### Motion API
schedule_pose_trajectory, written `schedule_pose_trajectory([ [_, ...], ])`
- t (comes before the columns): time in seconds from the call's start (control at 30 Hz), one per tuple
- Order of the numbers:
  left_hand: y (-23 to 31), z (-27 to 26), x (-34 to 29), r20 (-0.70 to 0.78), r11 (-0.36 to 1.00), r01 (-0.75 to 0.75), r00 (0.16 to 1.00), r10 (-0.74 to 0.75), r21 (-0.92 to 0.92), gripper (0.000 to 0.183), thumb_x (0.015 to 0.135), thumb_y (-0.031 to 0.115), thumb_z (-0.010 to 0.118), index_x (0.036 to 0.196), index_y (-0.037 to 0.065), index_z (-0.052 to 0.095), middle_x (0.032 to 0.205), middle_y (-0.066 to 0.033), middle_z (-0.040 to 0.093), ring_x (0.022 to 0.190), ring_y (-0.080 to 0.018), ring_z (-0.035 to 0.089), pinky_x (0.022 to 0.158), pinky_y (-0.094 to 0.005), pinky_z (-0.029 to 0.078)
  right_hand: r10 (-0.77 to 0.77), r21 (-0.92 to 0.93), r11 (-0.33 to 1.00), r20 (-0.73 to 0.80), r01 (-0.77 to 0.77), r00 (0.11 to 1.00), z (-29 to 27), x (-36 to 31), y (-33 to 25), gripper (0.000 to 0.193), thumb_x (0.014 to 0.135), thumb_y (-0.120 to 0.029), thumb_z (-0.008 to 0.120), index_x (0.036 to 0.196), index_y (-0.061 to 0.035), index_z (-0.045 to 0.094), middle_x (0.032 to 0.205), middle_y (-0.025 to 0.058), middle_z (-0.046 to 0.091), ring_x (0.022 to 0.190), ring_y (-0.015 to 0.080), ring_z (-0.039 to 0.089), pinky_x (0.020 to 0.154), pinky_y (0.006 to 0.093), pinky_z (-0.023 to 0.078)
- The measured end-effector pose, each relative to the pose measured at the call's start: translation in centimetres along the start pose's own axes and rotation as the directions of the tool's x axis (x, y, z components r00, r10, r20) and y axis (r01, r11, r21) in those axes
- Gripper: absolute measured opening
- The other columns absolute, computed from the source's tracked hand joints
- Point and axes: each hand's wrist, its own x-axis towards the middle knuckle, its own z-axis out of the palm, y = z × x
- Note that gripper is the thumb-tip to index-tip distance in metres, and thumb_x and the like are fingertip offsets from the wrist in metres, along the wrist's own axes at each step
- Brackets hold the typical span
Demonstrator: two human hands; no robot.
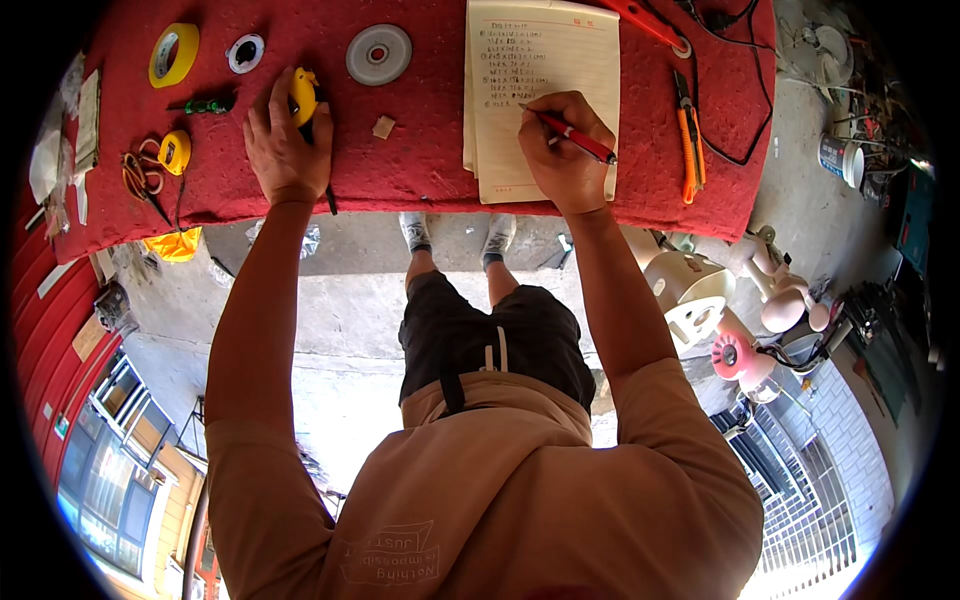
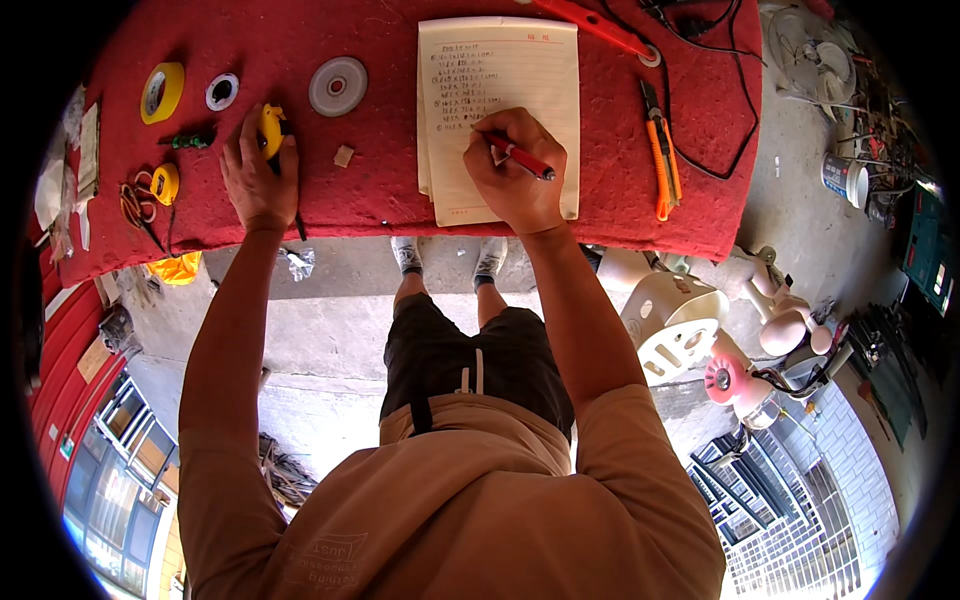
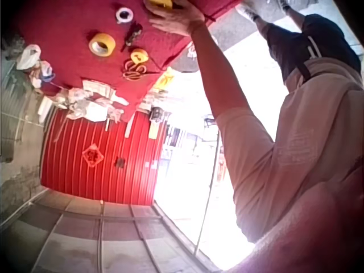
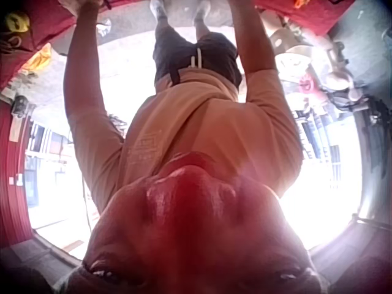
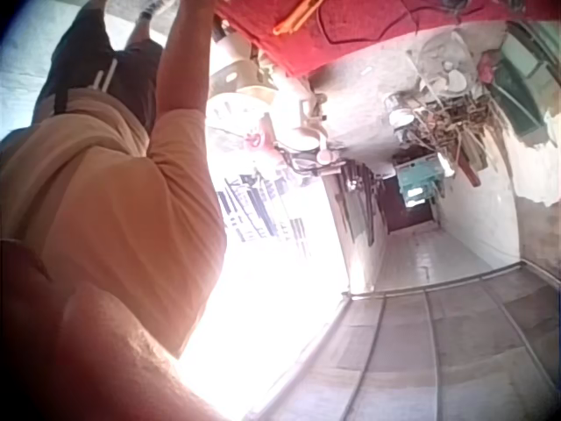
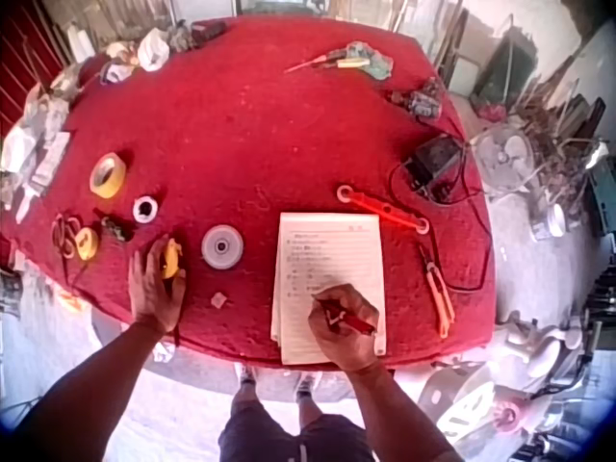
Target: The person measures the sides of a large metal frame using a measuring tape while it sits on sawhorses, then records the dimensions with a pen in a notebook on a nearby table.
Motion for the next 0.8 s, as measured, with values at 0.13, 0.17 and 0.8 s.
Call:
schedule_pose_trajectory([
  [0.13,-0.16,0.05,-0.1,-0.002,1.0,-0.004,1.0,0.004,-0.003,0.061,0.096,0.032,0.071,0.151,0.014,0.052,0.141,-0.0126,0.063,0.123,-0.036,0.058,0.108,-0.0497,0.045,0.026,0.03,0.999,0.004,-0.026,1.0,0.0,-0.05,-0.2,0.01,0.084,0.002,0.076,0.091,-0.0009,0.069,0.077,0.0044,0.068,0.063,0.0071,0.06,0.058,0.0232,0.049],
  [0.17,-0.18,0.07,-0.08,-0.002,1.0,-0.006,1.0,0.006,-0.002,0.061,0.096,0.032,0.071,0.151,0.014,0.052,0.141,-0.0126,0.063,0.123,-0.036,0.058,0.108,-0.0496,0.045,0.023,0.032,0.999,0.006,-0.023,1.0,0.02,-0.05,-0.17,0.01,0.085,0.002,0.076,0.091,-0.0009,0.069,0.078,0.0043,0.068,0.063,0.007,0.06,0.058,0.0231,0.049],
  [0.8,-0.23,0.06,-0.07,0.0,1.0,-0.009,1.0,0.009,0.001,0.062,0.096,0.033,0.071,0.152,0.014,0.052,0.142,-0.014,0.062,0.123,-0.0364,0.058,0.108,-0.0497,0.045,-0.044,-0.036,0.998,-0.021,0.043,0.999,0.38,0.1,0.15,0.01,0.083,0.001,0.077,0.091,-0.0015,0.071,0.075,0.0048,0.07,0.063,0.0078,0.063,0.059,0.0232,0.051],
])
